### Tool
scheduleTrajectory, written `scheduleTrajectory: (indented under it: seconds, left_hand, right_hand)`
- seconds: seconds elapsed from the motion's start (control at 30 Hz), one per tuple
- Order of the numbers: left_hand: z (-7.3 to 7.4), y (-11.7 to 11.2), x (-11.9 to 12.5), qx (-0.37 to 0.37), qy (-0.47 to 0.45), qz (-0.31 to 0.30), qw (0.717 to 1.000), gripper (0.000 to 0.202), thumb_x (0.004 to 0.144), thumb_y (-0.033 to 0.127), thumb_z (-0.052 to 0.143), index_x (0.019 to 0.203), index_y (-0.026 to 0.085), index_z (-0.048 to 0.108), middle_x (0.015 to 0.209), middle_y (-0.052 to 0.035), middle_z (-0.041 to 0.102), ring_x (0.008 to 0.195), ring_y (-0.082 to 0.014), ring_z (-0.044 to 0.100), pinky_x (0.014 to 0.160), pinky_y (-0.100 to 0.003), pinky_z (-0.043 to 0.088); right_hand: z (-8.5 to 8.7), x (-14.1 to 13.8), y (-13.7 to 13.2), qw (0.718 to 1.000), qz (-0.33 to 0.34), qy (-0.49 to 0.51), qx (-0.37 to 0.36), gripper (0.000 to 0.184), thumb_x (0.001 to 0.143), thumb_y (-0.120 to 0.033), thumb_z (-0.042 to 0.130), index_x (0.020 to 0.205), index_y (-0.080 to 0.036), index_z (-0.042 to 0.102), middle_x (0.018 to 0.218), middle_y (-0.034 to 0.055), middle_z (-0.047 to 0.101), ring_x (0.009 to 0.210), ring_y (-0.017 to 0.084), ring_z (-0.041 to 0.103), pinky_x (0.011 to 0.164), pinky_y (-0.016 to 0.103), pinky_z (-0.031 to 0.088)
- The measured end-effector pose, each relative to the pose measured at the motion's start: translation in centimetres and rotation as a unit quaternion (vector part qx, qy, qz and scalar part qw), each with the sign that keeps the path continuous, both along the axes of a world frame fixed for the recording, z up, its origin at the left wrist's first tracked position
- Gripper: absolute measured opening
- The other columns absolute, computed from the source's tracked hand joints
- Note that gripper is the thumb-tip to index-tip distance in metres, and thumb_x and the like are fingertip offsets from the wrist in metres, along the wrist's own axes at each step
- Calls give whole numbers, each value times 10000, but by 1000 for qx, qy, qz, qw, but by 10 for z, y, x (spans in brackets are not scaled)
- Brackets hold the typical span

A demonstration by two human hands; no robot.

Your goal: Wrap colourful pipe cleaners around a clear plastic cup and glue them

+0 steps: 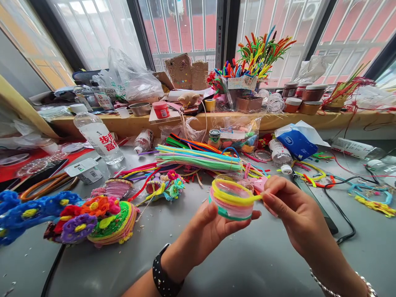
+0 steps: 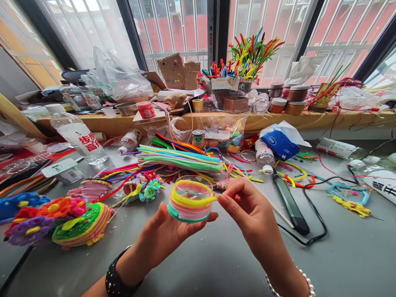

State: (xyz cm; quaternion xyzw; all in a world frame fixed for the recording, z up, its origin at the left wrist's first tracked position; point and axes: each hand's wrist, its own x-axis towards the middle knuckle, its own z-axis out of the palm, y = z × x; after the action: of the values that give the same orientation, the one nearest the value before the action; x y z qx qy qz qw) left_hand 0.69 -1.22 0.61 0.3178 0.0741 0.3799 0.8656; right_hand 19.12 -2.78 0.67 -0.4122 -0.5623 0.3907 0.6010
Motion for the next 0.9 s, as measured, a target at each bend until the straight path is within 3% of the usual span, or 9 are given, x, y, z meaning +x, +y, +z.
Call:
scheduleTrajectory:
  seconds: [0.1,0.23,0.47,0.73,0.9]
  left_hand:
    - [-2,-1,-1,17,21,13,1000,403,784,249,634,1171,142,592,1125,-82,670,1044,-251,626,863,-228,490]
    - [-4,-2,0,15,39,17,999,456,817,285,594,1249,155,527,1145,-92,660,1038,-248,629,857,-263,499]
    - [-6,0,1,-9,24,35,999,463,873,264,495,1306,108,453,1240,-130,600,1139,-255,562,1006,-341,395]
    - [-2,2,2,-18,33,26,999,499,851,281,518,1313,111,438,1239,-142,598,1079,-286,601,925,-324,450]
    - [-2,0,2,-3,37,43,998,439,860,246,509,1286,146,478,1149,-110,658,1009,-216,639,899,-319,483]
  right_hand:
    - [1,-1,0,1000,-2,-3,3,148,783,-302,648,703,-212,562,686,-24,455,560,81,412,480,178,382]
    - [3,-3,-1,1000,-12,-5,4,154,783,-300,650,697,-212,557,693,-24,452,579,83,413,493,170,389]
    - [2,-4,-5,1000,-13,-18,14,141,809,-287,629,716,-228,543,714,-31,457,641,76,439,528,130,396]
    - [2,-6,-5,998,-20,-49,21,128,826,-278,611,733,-236,535,730,-41,446,695,73,459,623,133,426]
    - [4,-11,-9,998,-17,-53,17,131,820,-258,620,731,-228,528,719,-49,440,654,57,475,606,138,420]
